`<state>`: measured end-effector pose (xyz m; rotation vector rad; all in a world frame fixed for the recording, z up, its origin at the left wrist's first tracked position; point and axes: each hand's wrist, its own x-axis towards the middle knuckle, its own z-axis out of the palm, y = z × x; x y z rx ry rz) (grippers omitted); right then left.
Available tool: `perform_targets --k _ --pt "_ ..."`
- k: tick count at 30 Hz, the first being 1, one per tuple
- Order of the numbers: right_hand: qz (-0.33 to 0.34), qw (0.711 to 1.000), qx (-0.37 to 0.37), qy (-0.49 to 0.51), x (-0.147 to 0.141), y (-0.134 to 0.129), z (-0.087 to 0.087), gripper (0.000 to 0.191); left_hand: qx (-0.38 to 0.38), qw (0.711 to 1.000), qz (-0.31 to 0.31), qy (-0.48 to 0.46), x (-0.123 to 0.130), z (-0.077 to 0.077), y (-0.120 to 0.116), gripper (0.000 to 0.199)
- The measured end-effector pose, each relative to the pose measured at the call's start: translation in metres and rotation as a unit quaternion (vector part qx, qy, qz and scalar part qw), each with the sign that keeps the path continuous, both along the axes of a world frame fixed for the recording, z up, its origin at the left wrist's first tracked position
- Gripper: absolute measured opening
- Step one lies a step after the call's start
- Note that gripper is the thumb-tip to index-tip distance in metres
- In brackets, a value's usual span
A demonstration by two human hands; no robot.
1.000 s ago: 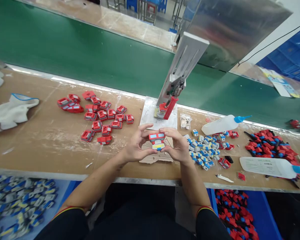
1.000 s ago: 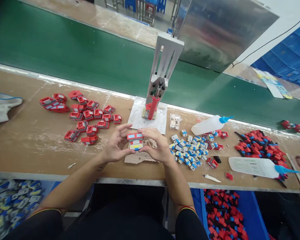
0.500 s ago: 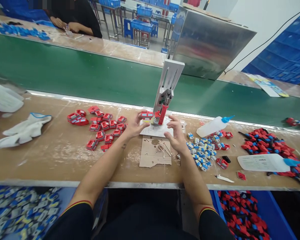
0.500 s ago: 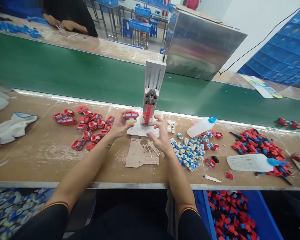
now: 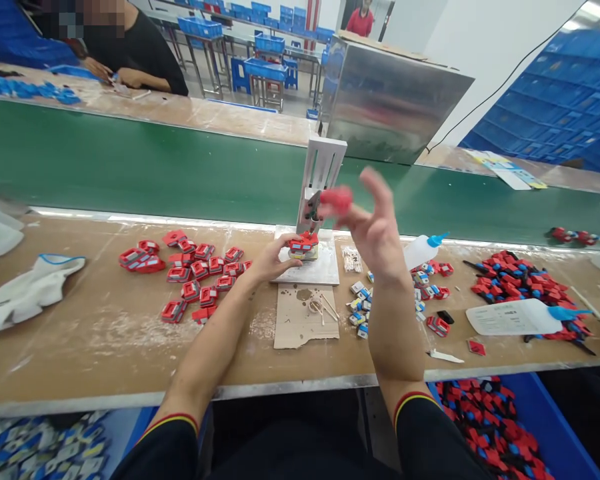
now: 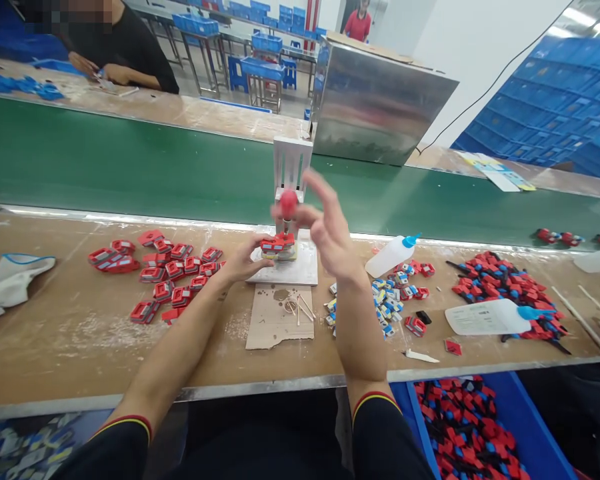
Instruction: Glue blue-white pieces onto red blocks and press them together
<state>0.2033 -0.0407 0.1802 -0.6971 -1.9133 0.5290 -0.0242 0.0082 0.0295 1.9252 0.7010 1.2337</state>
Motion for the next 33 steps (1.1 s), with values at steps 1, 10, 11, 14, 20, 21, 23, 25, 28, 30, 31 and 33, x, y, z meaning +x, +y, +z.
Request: perform_targets --k 1,10,11,14,20,21,23,25,28,30,31,33 --pt "-0.044 0.998 0.034 0.010 -0.005 0.016 0.011 0.072 0.009 1.000 0.003 0.011 -0.001 0.000 0.000 0.060" --pt "-0.211 0.961 -0.178 0.012 0.020 0.037 -0.087 0.030 0.062 0.996 0.024 0.055 -0.008 -0.003 0.002 0.056" --pt "-0.201 0.958 -0.204 0.000 0.019 0.033 -0.103 0.033 0.059 0.997 0.020 0.051 -0.008 -0.004 0.002 0.057" --pt "-0.157 0.957 -0.242 -0.018 0.003 0.040 -0.131 0.048 0.050 0.998 0.008 0.027 -0.004 -0.006 0.002 0.059" --pt "-0.176 0.950 -0.260 -0.011 0.011 0.046 -0.136 0.044 -0.005 0.988 0.015 -0.155 -0.003 -0.019 0.012 0.063" --pt "-0.196 0.945 -0.262 -0.010 0.025 0.044 -0.135 0.043 -0.020 0.982 0.036 -0.186 -0.003 -0.023 0.014 0.062" --pt "-0.252 0.930 -0.265 -0.015 0.055 0.047 -0.130 0.043 -0.054 0.969 0.083 -0.225 -0.004 -0.029 0.020 0.060" --pt "-0.310 0.912 -0.265 -0.040 0.082 0.066 -0.123 0.042 -0.091 0.962 0.111 -0.233 -0.002 -0.033 0.024 0.060" --pt "-0.352 0.889 -0.266 -0.120 0.099 0.114 -0.111 0.032 -0.122 0.972 0.110 -0.167 0.007 -0.034 0.027 0.063" --pt "-0.349 0.877 -0.277 -0.180 0.097 0.145 -0.107 0.025 -0.129 0.977 0.110 -0.130 0.013 -0.030 0.026 0.063" --pt "-0.342 0.872 -0.283 -0.206 0.094 0.157 -0.107 0.023 -0.130 0.978 0.113 -0.115 0.017 -0.027 0.026 0.065" --pt "-0.326 0.864 -0.292 -0.248 0.089 0.170 -0.108 0.025 -0.129 0.981 0.116 -0.080 0.022 -0.020 0.023 0.069"
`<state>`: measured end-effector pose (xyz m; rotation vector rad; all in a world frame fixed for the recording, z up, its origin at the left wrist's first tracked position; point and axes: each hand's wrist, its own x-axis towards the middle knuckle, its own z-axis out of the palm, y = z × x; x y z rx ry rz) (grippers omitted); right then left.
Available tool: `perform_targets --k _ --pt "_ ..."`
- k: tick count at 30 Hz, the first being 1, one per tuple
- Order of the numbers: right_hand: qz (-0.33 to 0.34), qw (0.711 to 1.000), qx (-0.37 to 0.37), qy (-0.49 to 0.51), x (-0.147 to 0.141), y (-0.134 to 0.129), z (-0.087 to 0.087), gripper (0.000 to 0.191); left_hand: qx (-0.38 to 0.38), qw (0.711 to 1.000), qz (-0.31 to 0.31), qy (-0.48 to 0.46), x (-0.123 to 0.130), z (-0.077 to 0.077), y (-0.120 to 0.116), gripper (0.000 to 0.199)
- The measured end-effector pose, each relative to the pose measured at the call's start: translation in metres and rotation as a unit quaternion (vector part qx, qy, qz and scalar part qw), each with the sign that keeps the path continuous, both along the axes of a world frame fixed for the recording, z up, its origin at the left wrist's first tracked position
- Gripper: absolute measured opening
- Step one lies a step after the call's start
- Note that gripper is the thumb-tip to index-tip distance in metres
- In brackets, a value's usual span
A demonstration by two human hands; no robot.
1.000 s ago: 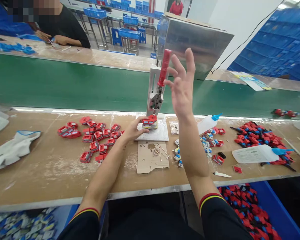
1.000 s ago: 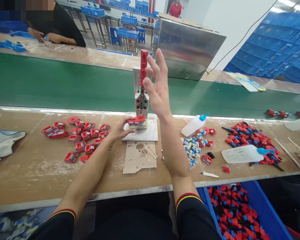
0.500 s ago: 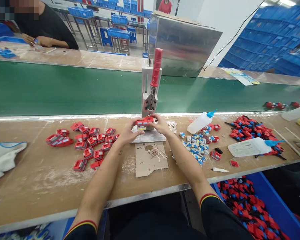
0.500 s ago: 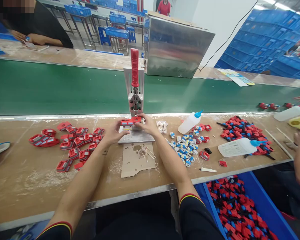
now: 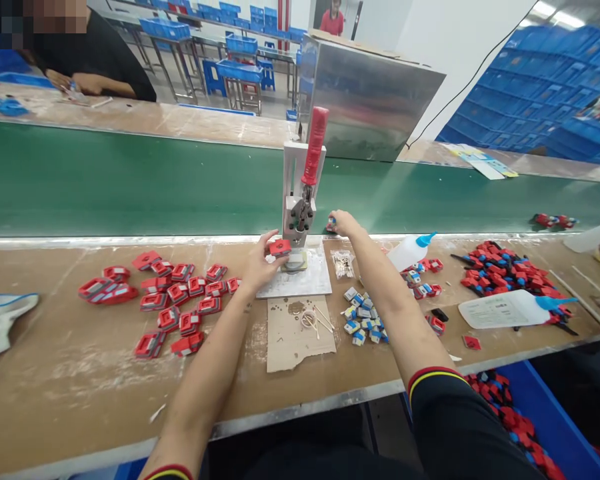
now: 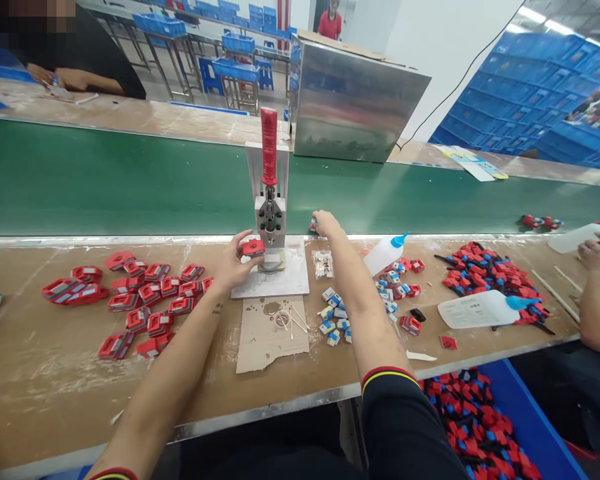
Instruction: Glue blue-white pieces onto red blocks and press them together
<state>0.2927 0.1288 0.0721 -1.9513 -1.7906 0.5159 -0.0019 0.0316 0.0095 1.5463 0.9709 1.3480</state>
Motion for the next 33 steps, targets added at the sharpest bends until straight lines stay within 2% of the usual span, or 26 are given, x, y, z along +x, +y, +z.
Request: perform_targets --k 2,4,7,9,10,12,13,15,17,19,20,22,24,25,27,29,31,33 --pt "0.013 1.000 -0.011 -0.020 0.002 0.001 -0.002 0.031 -0.004 0.999 -0.010 0.043 0.005 0.007 -0.002 0.072" --pt "0.015 0.999 0.004 -0.032 0.010 -0.005 0.001 0.034 -0.004 0.997 -0.019 0.072 0.011 0.010 -0.004 0.065" --pt "-0.009 0.996 0.077 -0.037 0.023 -0.012 0.020 0.043 -0.001 0.996 -0.020 0.085 0.017 0.010 -0.005 0.050" --pt "-0.020 0.981 0.193 -0.003 0.017 -0.016 0.046 0.048 0.000 0.996 -0.018 0.085 0.019 0.007 -0.005 0.049" --pt "-0.012 0.964 0.266 0.029 0.009 -0.019 0.062 0.049 0.001 0.996 -0.018 0.085 0.020 0.005 -0.005 0.050" --pt "0.051 0.912 0.392 0.113 -0.022 -0.031 0.098 0.053 0.006 0.996 -0.018 0.083 0.021 0.002 -0.004 0.052" --pt "0.090 0.897 0.408 0.145 -0.041 -0.041 0.117 0.056 0.009 0.996 -0.019 0.081 0.021 0.000 -0.004 0.052" --pt "0.166 0.883 0.389 0.201 -0.078 -0.070 0.147 0.066 0.015 0.997 -0.020 0.078 0.022 -0.003 -0.003 0.053" --pt "0.224 0.873 0.347 0.258 -0.102 -0.109 0.163 0.077 0.018 0.997 -0.024 0.075 0.023 -0.005 -0.001 0.054" --pt "0.238 0.858 0.319 0.325 -0.108 -0.151 0.158 0.076 0.021 0.997 -0.029 0.070 0.024 -0.007 0.001 0.056" --pt "0.215 0.852 0.333 0.342 -0.105 -0.169 0.150 0.076 0.022 0.997 -0.031 0.067 0.024 -0.008 0.001 0.056" --pt "0.126 0.862 0.346 0.349 -0.095 -0.195 0.127 0.073 0.025 0.997 -0.033 0.062 0.025 -0.008 0.002 0.056" --pt "0.065 0.882 0.290 0.365 -0.090 -0.207 0.103 0.067 0.027 0.997 -0.031 0.060 0.026 -0.007 0.001 0.055" --pt "0.066 0.894 0.230 0.379 -0.091 -0.209 0.094 0.064 0.028 0.997 -0.030 0.060 0.026 -0.006 0.000 0.054" --pt "0.125 0.898 0.071 0.415 -0.099 -0.210 0.082 0.060 0.030 0.997 -0.029 0.059 0.026 -0.004 -0.003 0.051" --pt "0.196 0.869 -0.062 0.450 -0.110 -0.211 0.077 0.055 0.029 0.997 -0.029 0.058 0.026 -0.002 -0.006 0.049" --pt "0.231 0.843 -0.122 0.470 -0.118 -0.210 0.071 0.050 0.026 0.998 -0.033 0.057 0.025 -0.002 -0.007 0.047" --pt "0.230 0.856 -0.111 0.449 -0.123 -0.205 0.059 0.044 0.023 0.997 -0.037 0.056 0.025 -0.004 -0.007 0.045"
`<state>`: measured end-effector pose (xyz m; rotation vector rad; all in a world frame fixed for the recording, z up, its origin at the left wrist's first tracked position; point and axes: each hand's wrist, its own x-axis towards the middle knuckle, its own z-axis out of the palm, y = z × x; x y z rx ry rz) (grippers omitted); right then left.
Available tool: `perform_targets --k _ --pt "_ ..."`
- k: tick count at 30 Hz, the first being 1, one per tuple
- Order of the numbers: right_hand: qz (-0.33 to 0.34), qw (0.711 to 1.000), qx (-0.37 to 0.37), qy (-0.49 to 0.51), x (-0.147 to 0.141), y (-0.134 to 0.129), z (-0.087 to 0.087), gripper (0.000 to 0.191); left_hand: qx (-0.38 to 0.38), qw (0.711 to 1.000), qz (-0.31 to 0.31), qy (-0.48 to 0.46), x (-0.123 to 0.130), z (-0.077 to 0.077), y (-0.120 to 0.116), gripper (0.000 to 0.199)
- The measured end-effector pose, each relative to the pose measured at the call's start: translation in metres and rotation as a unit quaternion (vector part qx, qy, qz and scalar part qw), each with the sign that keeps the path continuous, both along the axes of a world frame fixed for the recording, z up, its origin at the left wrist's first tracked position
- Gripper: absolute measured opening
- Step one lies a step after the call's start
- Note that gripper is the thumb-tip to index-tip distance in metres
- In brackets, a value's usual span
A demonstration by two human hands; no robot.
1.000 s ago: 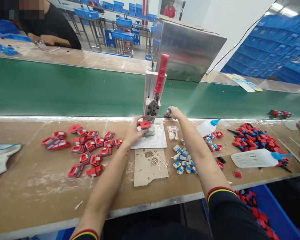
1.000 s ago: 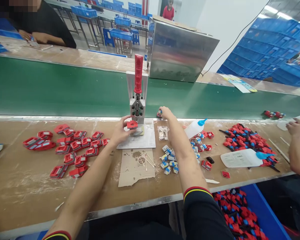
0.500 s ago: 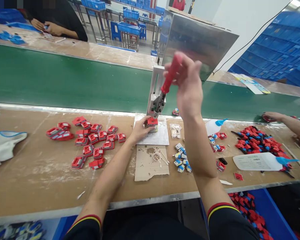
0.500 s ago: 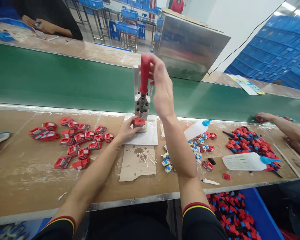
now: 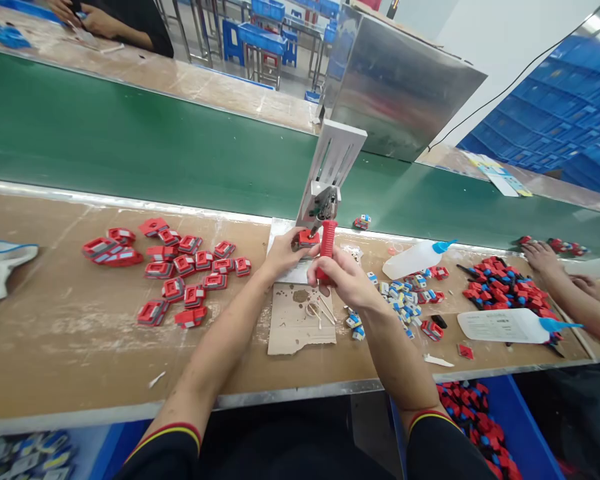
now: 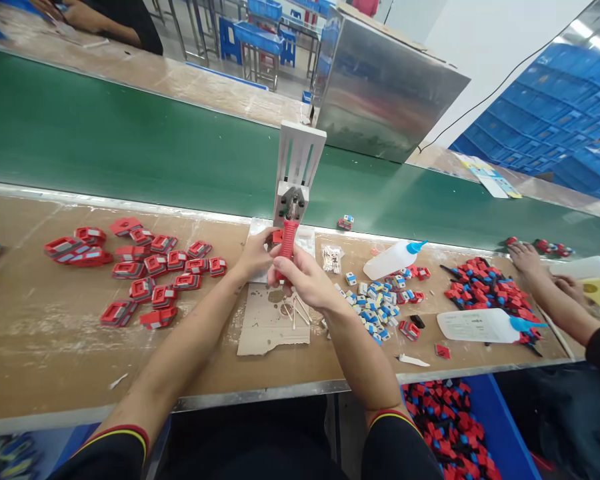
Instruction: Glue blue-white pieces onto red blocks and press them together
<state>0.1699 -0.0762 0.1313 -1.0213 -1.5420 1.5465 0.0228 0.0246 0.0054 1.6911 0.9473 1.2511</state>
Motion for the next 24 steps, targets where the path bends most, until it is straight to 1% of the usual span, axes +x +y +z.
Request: perform_targets --k 3,5,6,7,9,11,12,13,14,15,17,18,19,20,21,24 --pt "-0.065 0.990 0.085 -0.090 -0.002 0.017 -0.026 0.038 0.001 1.000 -0.001 0.002 0.002 -0.004 0.002 0.044" --pt "-0.081 0.981 0.118 -0.130 0.001 0.026 -0.038 0.039 0.004 1.000 0.000 0.006 0.006 -0.003 0.004 0.045" --pt "-0.081 0.979 0.125 -0.142 0.006 0.027 -0.040 0.040 0.005 1.000 -0.003 0.007 0.008 -0.002 0.004 0.046" --pt "-0.085 0.976 0.134 -0.149 0.013 0.025 -0.040 0.042 0.006 1.000 -0.007 0.009 0.008 0.000 0.004 0.048" --pt "-0.133 0.966 0.163 -0.153 0.033 0.012 -0.035 0.043 0.008 1.000 -0.015 0.010 -0.001 0.004 0.004 0.059" --pt "-0.198 0.948 0.197 -0.155 0.057 -0.010 -0.028 0.038 0.020 0.999 -0.014 0.024 -0.028 0.007 0.002 0.078" --pt "-0.205 0.941 0.210 -0.167 0.068 -0.020 -0.026 0.034 0.033 0.998 -0.010 0.046 -0.047 0.007 0.001 0.087" --pt "-0.187 0.939 0.221 -0.188 0.077 -0.030 -0.024 0.031 0.051 0.995 -0.002 0.083 -0.070 0.006 -0.001 0.088" --pt "-0.140 0.938 0.232 -0.214 0.084 -0.037 -0.023 0.029 0.068 0.988 0.001 0.142 -0.093 0.005 -0.005 0.085" --pt "-0.073 0.937 0.243 -0.242 0.088 -0.041 -0.024 0.026 0.077 0.974 0.003 0.215 -0.116 0.002 -0.009 0.080" --pt "0.062 0.918 0.267 -0.286 0.088 -0.044 -0.029 0.025 0.073 0.936 0.006 0.346 -0.150 -0.003 -0.019 0.060" --pt "0.106 0.905 0.280 -0.302 0.085 -0.043 -0.032 0.027 0.078 0.921 0.018 0.381 -0.160 -0.005 -0.024 0.046" --pt "0.131 0.893 0.293 -0.315 0.082 -0.041 -0.036 0.029 0.086 0.910 0.030 0.404 -0.165 -0.006 -0.030 0.033" --pt "0.141 0.884 0.304 -0.327 0.079 -0.039 -0.041 0.030 0.097 0.906 0.045 0.411 -0.166 -0.007 -0.035 0.023" --pt "0.143 0.877 0.313 -0.335 0.076 -0.037 -0.045 0.028 0.110 0.905 0.062 0.407 -0.164 -0.006 -0.039 0.019" --pt "0.156 0.868 0.330 -0.338 0.072 -0.034 -0.059 0.024 0.135 0.904 0.106 0.393 -0.152 -0.003 -0.049 0.020"
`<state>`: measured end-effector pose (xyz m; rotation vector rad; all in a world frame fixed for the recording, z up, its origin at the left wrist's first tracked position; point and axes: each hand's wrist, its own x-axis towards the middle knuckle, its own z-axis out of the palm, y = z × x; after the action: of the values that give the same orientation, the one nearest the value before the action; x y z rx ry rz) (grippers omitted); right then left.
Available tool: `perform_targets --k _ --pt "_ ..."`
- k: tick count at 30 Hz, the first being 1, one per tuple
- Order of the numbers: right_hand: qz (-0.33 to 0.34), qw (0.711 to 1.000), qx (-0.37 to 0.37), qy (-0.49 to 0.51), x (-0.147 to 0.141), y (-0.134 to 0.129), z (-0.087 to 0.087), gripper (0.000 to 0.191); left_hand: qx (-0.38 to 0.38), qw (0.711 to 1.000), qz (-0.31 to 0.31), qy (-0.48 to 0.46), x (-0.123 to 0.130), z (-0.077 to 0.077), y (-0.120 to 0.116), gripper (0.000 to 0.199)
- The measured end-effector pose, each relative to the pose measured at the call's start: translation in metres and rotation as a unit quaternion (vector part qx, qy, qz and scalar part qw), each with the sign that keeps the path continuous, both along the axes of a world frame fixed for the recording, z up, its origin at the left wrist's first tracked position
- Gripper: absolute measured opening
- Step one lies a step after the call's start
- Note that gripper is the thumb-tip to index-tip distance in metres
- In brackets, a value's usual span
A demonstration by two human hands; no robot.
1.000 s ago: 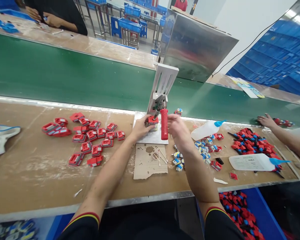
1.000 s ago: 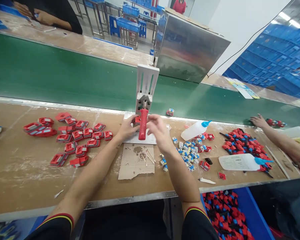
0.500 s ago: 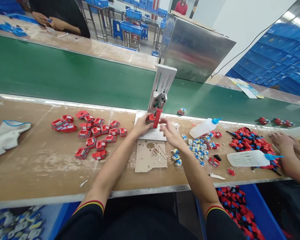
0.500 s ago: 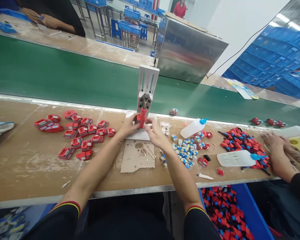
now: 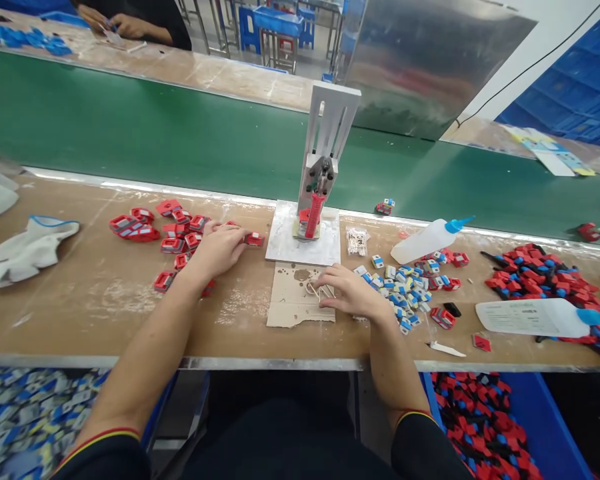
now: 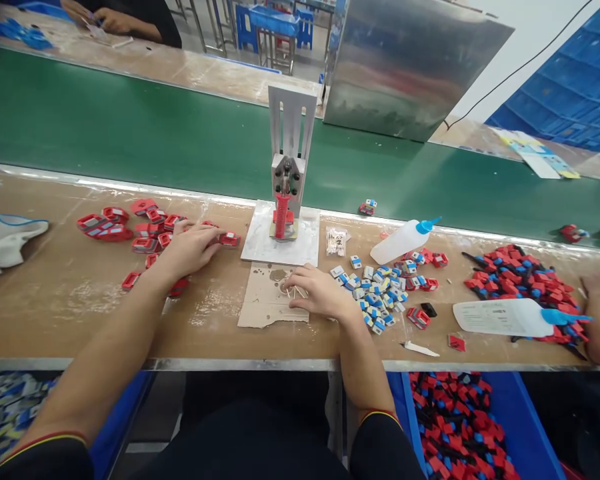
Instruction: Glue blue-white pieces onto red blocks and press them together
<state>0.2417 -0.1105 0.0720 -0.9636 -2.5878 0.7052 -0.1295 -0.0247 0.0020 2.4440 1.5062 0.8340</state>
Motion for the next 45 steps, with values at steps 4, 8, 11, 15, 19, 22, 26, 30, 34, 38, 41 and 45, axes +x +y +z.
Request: perform_targets --k 4,8,11,15,19,22,26,30,34,38,41,45 --pt "0.020 0.999 0.023 0.010 -0.001 -0.003 -0.012 0.015 -0.008 0.999 0.032 0.025 0.005 0.002 -0.008 0.018" --pt "0.021 0.999 0.029 0.038 -0.004 -0.003 -0.018 0.013 -0.018 0.999 0.040 0.007 0.008 -0.002 -0.006 0.044" --pt "-0.003 0.997 0.022 0.070 -0.008 0.000 -0.021 0.022 -0.031 0.999 0.004 -0.038 0.013 -0.002 0.000 0.034" --pt "-0.061 0.992 0.031 0.104 -0.013 0.003 -0.026 0.025 -0.034 0.979 0.014 -0.203 0.027 0.013 -0.003 0.027" --pt "-0.098 0.987 0.026 0.122 -0.014 0.004 -0.028 0.021 -0.070 0.892 -0.005 -0.447 0.056 0.035 -0.021 0.038" --pt "-0.106 0.986 0.016 0.124 -0.012 0.003 -0.026 0.018 -0.087 0.916 -0.047 -0.388 0.072 0.044 -0.033 0.037" --pt "-0.097 0.985 0.032 0.138 -0.010 0.000 -0.022 0.012 -0.067 0.972 -0.033 -0.223 0.062 0.043 -0.042 0.030" --pt "-0.099 0.983 0.057 0.142 -0.011 -0.002 -0.019 0.011 -0.049 0.965 -0.007 -0.258 0.043 0.040 -0.046 0.030" --pt "-0.094 0.981 0.068 0.154 -0.016 -0.003 -0.020 0.018 -0.055 0.923 0.027 -0.380 0.045 0.037 -0.044 0.035" --pt "-0.106 0.982 0.076 0.137 -0.017 -0.003 -0.020 0.018 -0.128 0.841 0.006 -0.526 0.055 0.028 -0.040 0.043" --pt "-0.114 0.982 0.071 0.131 -0.016 -0.002 -0.020 0.016 -0.164 0.778 -0.013 -0.607 0.060 0.021 -0.038 0.046" --pt "-0.123 0.979 0.068 0.147 -0.016 -0.001 -0.022 0.015 -0.190 0.736 -0.013 -0.650 0.065 0.020 -0.039 0.046"
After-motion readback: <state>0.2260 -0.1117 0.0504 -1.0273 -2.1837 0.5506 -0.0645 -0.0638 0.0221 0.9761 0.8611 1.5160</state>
